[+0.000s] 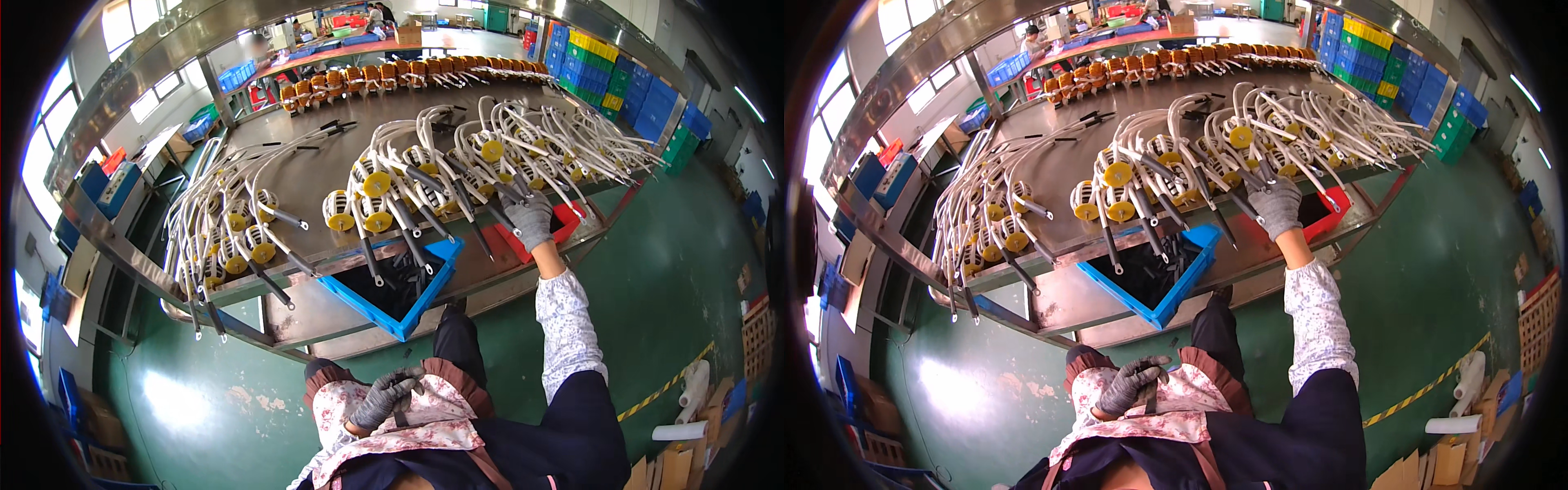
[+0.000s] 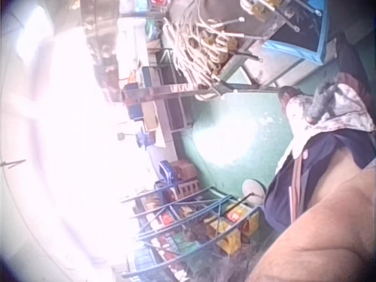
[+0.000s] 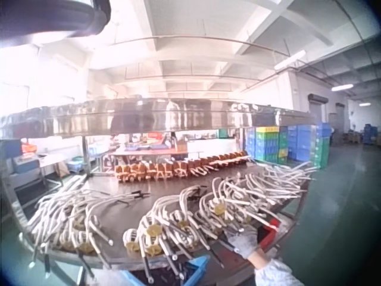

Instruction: The person attaches black plastic connectors to the metal ends of white cables by hand.

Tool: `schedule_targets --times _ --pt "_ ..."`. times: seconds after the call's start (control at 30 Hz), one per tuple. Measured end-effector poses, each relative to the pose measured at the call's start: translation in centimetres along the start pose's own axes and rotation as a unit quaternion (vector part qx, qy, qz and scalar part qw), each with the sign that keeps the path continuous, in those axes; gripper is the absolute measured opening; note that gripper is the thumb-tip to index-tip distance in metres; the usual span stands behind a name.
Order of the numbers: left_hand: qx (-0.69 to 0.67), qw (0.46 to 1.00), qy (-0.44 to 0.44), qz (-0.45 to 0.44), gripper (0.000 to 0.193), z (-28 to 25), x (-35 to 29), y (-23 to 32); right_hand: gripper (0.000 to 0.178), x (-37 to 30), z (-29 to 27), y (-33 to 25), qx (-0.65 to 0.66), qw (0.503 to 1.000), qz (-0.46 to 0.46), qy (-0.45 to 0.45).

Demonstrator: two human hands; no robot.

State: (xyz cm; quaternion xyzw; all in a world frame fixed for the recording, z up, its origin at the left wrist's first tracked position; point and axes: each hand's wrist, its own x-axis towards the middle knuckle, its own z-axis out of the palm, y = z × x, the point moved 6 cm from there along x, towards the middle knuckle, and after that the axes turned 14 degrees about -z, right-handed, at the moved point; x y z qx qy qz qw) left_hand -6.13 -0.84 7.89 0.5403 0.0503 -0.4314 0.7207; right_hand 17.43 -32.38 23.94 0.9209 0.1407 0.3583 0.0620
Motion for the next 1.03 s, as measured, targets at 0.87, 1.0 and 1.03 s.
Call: schedule_targets --times 0.87,1.0,1.03 --pt "0.0 0.998 -0.053 -0.04 0.036 0.0 1.1 -1.7 0.022 -0.3 5.4 1.0 0.871 0.325 0.363 0.069" --pt "-0.073 0.99 -0.117 -0.032 0.052 -0.3 1.0 -2.4 0.039 -1.8 4.9 1.4 0.789 0.477 0.387 0.005" --pt "-0.104 0.984 -0.145 -0.029 0.059 -0.3 0.9 -2.6 0.043 -2.2 5.4 1.7 0.777 0.484 0.402 -0.006"
